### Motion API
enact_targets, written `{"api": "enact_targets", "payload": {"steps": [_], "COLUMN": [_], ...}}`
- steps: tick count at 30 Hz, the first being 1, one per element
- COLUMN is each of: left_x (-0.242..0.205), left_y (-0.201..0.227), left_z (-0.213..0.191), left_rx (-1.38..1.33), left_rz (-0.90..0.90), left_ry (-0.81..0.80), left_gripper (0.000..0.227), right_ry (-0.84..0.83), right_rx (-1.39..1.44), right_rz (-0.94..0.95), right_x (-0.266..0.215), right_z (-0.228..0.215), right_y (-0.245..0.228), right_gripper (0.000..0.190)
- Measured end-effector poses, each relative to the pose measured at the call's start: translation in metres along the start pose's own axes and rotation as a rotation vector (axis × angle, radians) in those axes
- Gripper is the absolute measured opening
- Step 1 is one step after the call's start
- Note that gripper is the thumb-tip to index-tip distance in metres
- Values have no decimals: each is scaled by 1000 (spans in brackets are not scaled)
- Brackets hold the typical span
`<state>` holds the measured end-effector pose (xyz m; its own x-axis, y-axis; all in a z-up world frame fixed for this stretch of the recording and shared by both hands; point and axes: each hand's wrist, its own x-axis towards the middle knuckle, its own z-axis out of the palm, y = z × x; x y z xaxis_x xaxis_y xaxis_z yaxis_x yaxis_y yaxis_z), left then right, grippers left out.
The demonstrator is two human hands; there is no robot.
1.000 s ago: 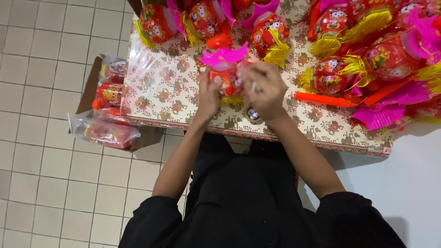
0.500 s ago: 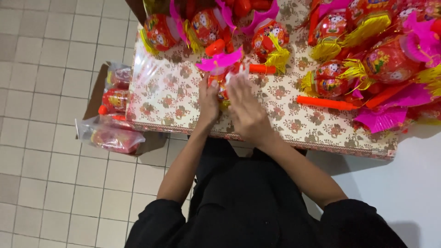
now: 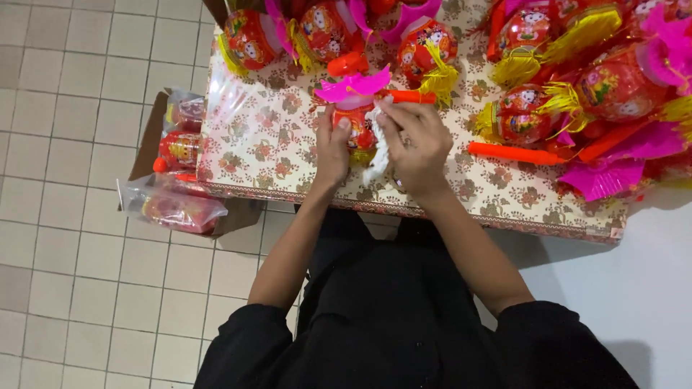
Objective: Assembling decorative lanterns by attaching plastic handles and internal components.
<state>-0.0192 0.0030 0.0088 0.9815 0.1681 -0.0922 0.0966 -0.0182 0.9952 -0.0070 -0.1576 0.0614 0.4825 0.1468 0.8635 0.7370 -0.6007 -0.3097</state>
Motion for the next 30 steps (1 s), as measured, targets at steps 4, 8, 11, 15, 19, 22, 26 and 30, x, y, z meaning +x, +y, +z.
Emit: {"api": "enact_targets", "payload": {"steps": [4, 8, 11, 15, 19, 22, 26, 30], "left_x": [-11, 6, 1, 0, -1, -15, 17, 4], "left_y": [15, -19, -3, 2, -16, 57, -59, -3], "left_z": [5, 2, 2, 5, 7, -1, 17, 13], "left_rx": [-136, -195, -318, -262, -409, -183, -556, -642], "left_rz": [75, 78, 63, -55, -227, -206, -61, 165], "left_ry": [23, 72, 136, 126, 64, -69, 28, -20], "left_gripper": [92, 81, 78, 82, 82, 83, 73, 99], "right_ry": [-94, 48, 60, 0, -20, -90, -46, -105], "right_rx": [160, 170, 203, 260, 261, 257, 271, 298], "right_rz": [13, 77, 80, 124, 132, 98, -18, 12], "right_x": [-21, -18, -6, 5, 10, 14, 10, -1], "right_z": [10, 21, 17, 8, 3, -2, 0, -4], "right_y": [-31, -15, -30, -10, -10, -16, -9, -2], "right_gripper": [4, 14, 16, 7, 6, 11, 11, 13]}}
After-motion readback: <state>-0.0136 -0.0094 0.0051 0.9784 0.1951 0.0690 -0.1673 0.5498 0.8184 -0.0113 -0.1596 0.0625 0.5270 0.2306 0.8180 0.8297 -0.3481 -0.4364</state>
